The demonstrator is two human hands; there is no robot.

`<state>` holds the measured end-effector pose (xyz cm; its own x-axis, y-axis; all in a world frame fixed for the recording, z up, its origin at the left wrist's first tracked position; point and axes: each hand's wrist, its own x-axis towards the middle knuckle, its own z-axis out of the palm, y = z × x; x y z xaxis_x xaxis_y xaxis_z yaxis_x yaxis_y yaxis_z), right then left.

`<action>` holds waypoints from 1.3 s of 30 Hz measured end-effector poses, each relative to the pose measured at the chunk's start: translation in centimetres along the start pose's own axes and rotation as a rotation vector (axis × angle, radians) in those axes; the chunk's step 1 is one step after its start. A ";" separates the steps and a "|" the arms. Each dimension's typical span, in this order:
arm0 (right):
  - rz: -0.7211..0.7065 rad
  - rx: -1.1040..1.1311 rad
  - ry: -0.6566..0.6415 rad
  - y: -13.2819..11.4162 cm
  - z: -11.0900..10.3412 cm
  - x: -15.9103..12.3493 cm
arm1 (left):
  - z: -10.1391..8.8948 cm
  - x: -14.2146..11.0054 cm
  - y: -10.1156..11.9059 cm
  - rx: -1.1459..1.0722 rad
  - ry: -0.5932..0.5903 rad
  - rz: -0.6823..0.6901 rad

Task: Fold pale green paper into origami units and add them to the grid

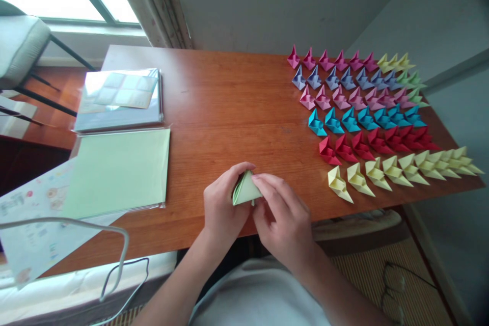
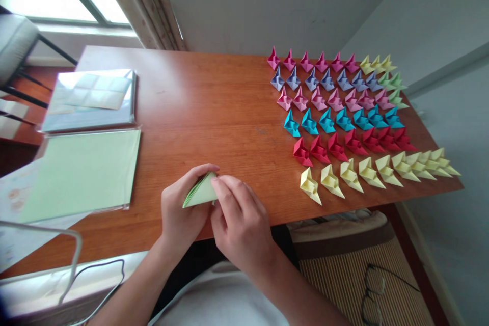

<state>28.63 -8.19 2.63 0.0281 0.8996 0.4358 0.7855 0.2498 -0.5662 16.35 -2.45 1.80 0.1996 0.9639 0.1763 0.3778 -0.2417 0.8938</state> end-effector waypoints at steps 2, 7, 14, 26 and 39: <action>0.003 -0.017 0.009 0.2 -0.1 0.1 | 0.1 0.0 -0.1 0.037 -0.021 0.023; -0.013 -0.039 0.015 0.4 -0.2 0.2 | 0.3 -0.1 -0.5 0.109 -0.047 0.081; 0.053 0.001 0.052 1.6 -0.9 0.9 | 0.4 -0.1 -0.6 0.145 -0.158 0.220; 0.170 0.060 0.080 2.6 -1.8 1.4 | 1.5 -0.7 -0.5 0.492 0.112 0.280; 0.203 0.147 0.055 2.3 -1.5 1.3 | 1.0 -0.1 -0.4 0.178 0.005 0.260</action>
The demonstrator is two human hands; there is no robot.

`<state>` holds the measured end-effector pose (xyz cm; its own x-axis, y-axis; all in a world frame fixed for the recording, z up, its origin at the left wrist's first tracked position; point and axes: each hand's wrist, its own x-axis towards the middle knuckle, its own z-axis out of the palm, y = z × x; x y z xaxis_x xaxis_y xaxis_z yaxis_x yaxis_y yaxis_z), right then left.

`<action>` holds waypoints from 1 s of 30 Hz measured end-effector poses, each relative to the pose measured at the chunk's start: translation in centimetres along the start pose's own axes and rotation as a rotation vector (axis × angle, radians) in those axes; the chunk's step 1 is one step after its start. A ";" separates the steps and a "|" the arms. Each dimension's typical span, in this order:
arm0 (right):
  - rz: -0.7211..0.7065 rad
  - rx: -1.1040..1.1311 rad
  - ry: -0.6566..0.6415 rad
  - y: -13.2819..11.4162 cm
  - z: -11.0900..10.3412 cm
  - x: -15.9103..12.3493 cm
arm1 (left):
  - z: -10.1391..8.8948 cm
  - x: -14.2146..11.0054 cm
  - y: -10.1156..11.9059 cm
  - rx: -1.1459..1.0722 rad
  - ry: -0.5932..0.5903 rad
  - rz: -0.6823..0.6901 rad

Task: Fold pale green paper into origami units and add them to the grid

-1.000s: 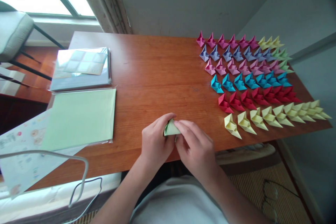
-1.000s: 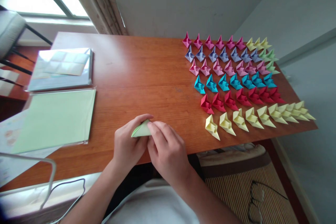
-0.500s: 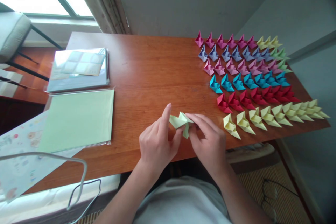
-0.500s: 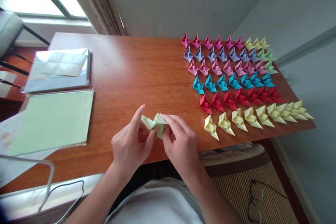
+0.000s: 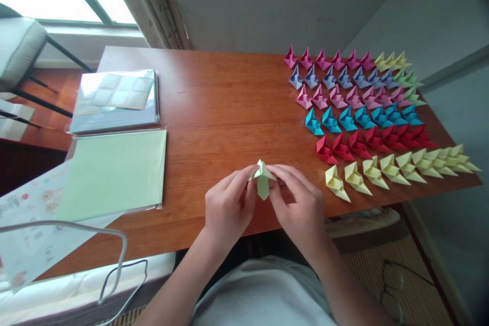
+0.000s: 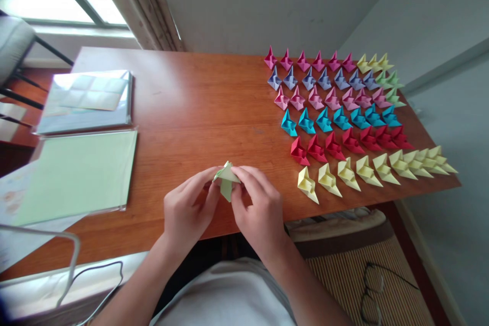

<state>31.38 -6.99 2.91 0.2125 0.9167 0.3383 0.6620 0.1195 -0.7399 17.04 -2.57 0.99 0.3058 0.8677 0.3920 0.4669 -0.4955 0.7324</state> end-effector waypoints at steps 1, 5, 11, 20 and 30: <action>-0.019 -0.014 0.002 0.1 0.0 0.1 | -0.2 0.1 -0.1 -0.068 -0.025 -0.037; -0.050 -0.029 -0.003 0.7 -0.3 0.3 | -0.6 0.1 -0.4 -0.301 -0.075 -0.194; 0.008 0.083 -0.017 1.1 -0.5 0.1 | -1.1 0.5 -0.3 -0.636 -0.109 -0.391; -0.230 -0.107 0.030 1.6 0.2 -0.4 | -1.7 1.3 1.3 -0.863 -0.186 -0.587; -0.265 -0.161 0.065 0.9 -0.2 -0.7 | -1.8 1.5 2.1 -0.978 -0.291 -0.614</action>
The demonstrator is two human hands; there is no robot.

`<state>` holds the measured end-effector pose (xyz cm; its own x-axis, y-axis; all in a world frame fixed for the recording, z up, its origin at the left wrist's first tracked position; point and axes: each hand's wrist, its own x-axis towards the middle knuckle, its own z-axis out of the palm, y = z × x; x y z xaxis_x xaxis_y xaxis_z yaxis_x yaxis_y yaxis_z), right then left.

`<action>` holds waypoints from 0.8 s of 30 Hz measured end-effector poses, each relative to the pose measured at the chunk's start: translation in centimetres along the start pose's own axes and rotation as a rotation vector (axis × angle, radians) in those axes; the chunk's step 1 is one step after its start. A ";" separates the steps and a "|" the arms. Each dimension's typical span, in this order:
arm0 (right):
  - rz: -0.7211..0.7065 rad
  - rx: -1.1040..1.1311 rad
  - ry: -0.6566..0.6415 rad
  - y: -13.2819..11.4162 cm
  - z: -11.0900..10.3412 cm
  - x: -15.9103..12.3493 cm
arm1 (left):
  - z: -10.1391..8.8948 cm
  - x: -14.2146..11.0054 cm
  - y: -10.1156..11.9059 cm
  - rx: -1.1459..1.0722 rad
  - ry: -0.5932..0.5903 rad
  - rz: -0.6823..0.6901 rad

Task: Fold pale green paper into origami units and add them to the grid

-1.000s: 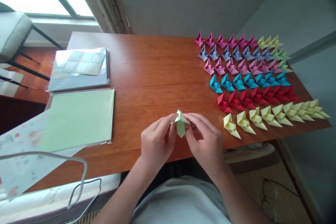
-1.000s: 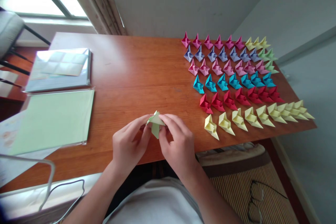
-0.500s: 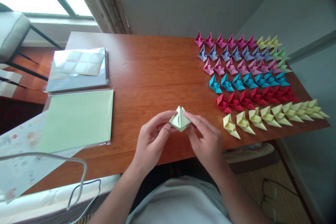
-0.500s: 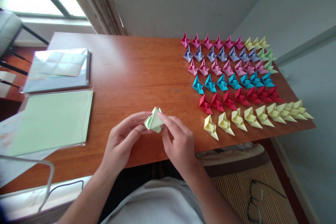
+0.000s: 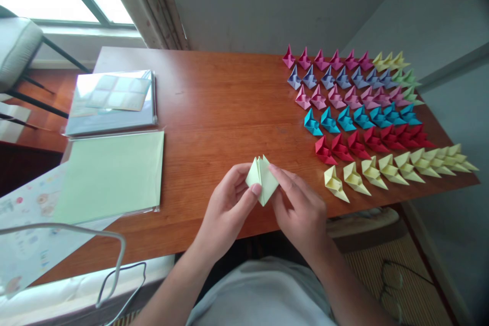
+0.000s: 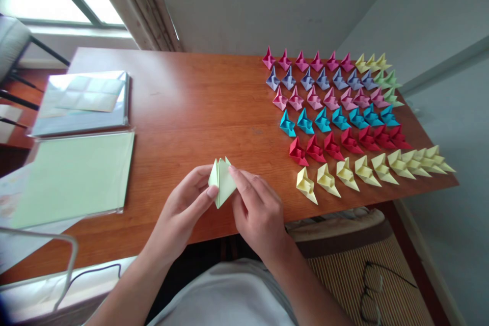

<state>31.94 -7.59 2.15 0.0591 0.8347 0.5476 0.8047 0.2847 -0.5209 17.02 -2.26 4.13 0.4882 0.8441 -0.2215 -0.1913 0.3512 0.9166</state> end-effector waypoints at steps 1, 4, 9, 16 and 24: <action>-0.001 0.004 -0.005 -0.1 -0.1 0.0 | 0.0 0.0 -0.1 -0.009 0.020 0.010; 0.006 0.049 -0.021 -0.3 -0.4 0.1 | 0.0 0.2 -0.5 -0.014 0.064 0.025; 0.252 0.271 -0.058 -0.5 -1.2 0.8 | -0.5 0.2 -1.3 0.032 0.086 0.053; 0.368 0.452 -0.106 -0.1 -1.5 3.0 | -0.8 -0.1 -2.2 0.202 0.037 0.135; 0.306 0.406 -0.153 0.2 -1.8 3.3 | -1.1 -0.3 -3.0 0.301 0.030 0.190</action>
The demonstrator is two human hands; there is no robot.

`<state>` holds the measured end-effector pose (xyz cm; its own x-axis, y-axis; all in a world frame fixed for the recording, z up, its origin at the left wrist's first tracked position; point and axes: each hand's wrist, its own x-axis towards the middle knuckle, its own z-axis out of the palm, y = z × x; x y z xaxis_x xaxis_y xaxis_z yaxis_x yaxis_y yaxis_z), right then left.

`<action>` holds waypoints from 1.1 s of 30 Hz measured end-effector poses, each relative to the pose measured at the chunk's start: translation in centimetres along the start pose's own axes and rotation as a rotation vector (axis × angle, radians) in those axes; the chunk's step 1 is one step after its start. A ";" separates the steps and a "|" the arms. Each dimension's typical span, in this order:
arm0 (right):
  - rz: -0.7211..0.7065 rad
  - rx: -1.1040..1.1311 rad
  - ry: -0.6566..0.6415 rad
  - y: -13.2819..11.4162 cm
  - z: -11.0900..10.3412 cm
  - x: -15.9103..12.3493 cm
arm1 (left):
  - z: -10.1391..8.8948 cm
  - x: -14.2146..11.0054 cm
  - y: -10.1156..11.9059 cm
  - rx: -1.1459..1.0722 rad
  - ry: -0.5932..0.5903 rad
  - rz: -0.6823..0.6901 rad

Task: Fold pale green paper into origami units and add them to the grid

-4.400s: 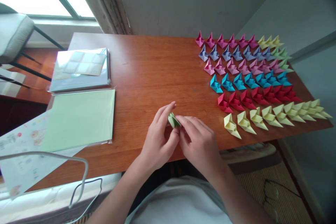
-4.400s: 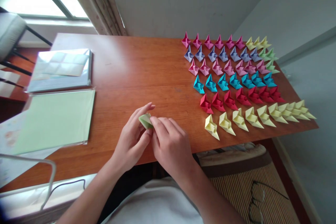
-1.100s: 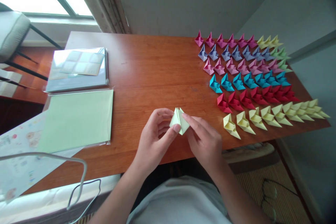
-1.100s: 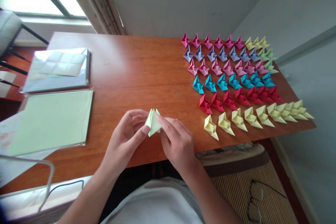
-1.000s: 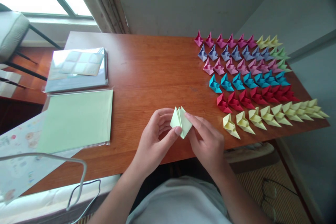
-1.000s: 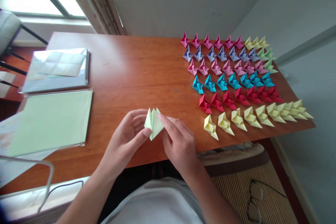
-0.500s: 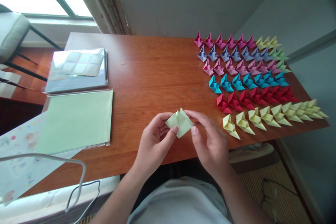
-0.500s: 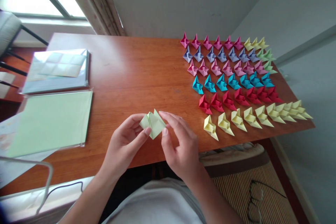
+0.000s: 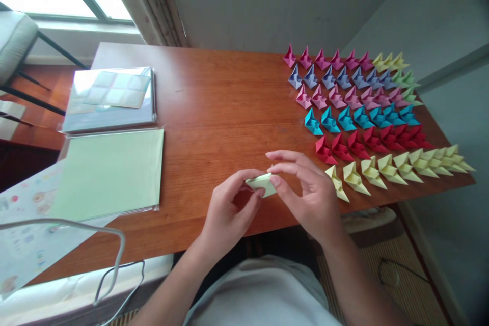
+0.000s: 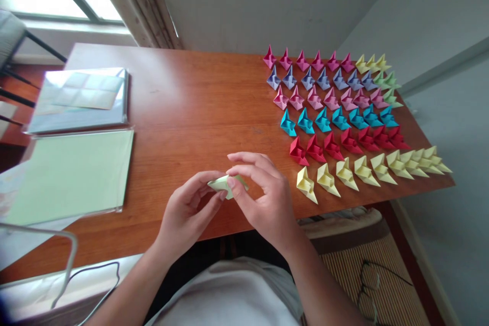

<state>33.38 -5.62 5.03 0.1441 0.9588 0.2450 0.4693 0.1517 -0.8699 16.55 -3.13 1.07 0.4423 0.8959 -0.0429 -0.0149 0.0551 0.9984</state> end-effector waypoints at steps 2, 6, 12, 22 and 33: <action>-0.014 -0.014 0.000 0.1 0.0 -0.1 | 0.0 0.0 0.0 0.014 0.004 0.001; -0.008 -0.011 0.006 0.0 0.2 -0.1 | 0.0 0.1 0.0 0.031 0.009 -0.015; 0.026 0.012 -0.009 -0.1 0.1 -0.2 | 0.0 0.1 0.1 0.041 0.017 -0.001; 0.015 0.013 0.008 0.0 0.3 -0.1 | 0.1 0.1 0.0 0.042 0.025 -0.022; 0.049 0.047 0.001 -0.4 0.4 0.1 | 0.0 0.2 0.5 0.025 0.001 -0.036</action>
<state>32.91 -5.45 5.21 0.1672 0.9650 0.2020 0.4205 0.1156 -0.8999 16.67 -2.94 1.54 0.4415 0.8938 -0.0785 0.0235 0.0760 0.9968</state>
